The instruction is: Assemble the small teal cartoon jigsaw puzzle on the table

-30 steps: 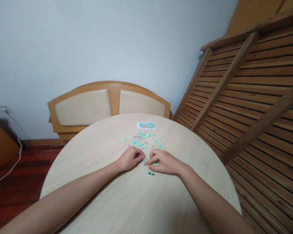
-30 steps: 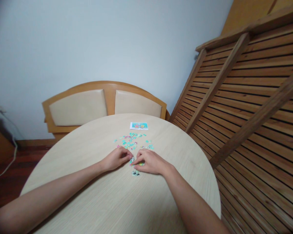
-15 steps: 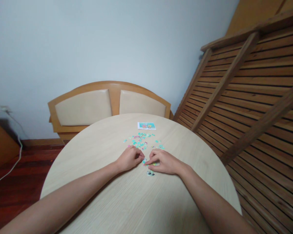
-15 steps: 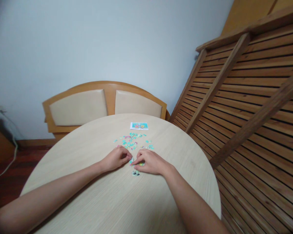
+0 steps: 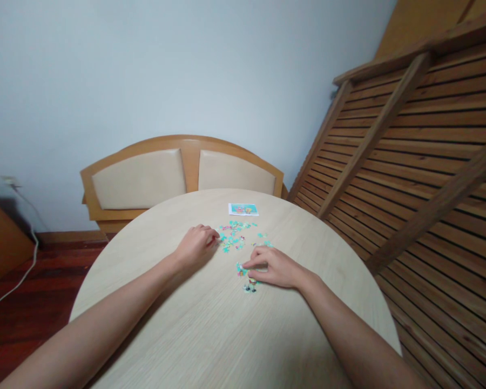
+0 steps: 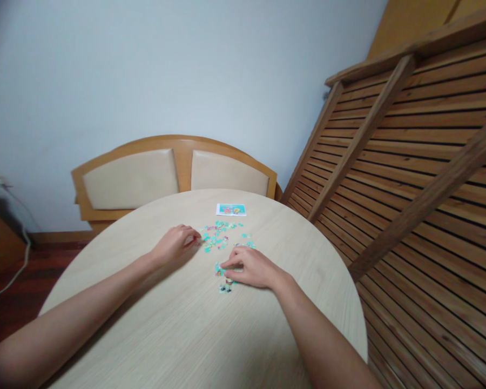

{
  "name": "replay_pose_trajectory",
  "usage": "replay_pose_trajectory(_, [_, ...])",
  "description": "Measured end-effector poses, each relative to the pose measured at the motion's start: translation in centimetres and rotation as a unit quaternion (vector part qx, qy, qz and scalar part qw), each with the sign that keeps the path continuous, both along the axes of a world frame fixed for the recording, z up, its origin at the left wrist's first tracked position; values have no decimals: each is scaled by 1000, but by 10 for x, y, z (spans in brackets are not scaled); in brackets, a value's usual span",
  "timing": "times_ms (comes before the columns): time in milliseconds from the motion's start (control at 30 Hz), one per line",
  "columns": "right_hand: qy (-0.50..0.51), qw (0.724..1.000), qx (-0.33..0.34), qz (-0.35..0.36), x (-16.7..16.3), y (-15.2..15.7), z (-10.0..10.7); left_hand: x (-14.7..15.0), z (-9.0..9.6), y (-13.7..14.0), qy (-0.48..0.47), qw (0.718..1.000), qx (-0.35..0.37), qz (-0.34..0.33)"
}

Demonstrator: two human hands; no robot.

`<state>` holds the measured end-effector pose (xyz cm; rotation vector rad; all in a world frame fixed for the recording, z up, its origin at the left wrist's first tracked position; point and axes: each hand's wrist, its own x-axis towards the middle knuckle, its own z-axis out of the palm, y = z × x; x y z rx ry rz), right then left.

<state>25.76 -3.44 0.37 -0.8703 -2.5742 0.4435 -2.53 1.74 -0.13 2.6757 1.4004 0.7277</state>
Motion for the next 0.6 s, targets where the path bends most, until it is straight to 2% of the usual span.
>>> replay_pose_trajectory(167, [5,998,3,-60,13,7,-2,-29,-2,18,8,998,-22,53])
replay_pose_trajectory(400, [-2,983,33,-179,37,23,-14,-31,-8,22,33,997,-21,74])
replay_pose_trajectory(500, [-8,974,38,-221,47,29,-19,-34,-15,27,46,997,-15,56])
replay_pose_trajectory(600, [-20,972,35,-231,53,33,-22,-35,-20,32,71,997,-14,24])
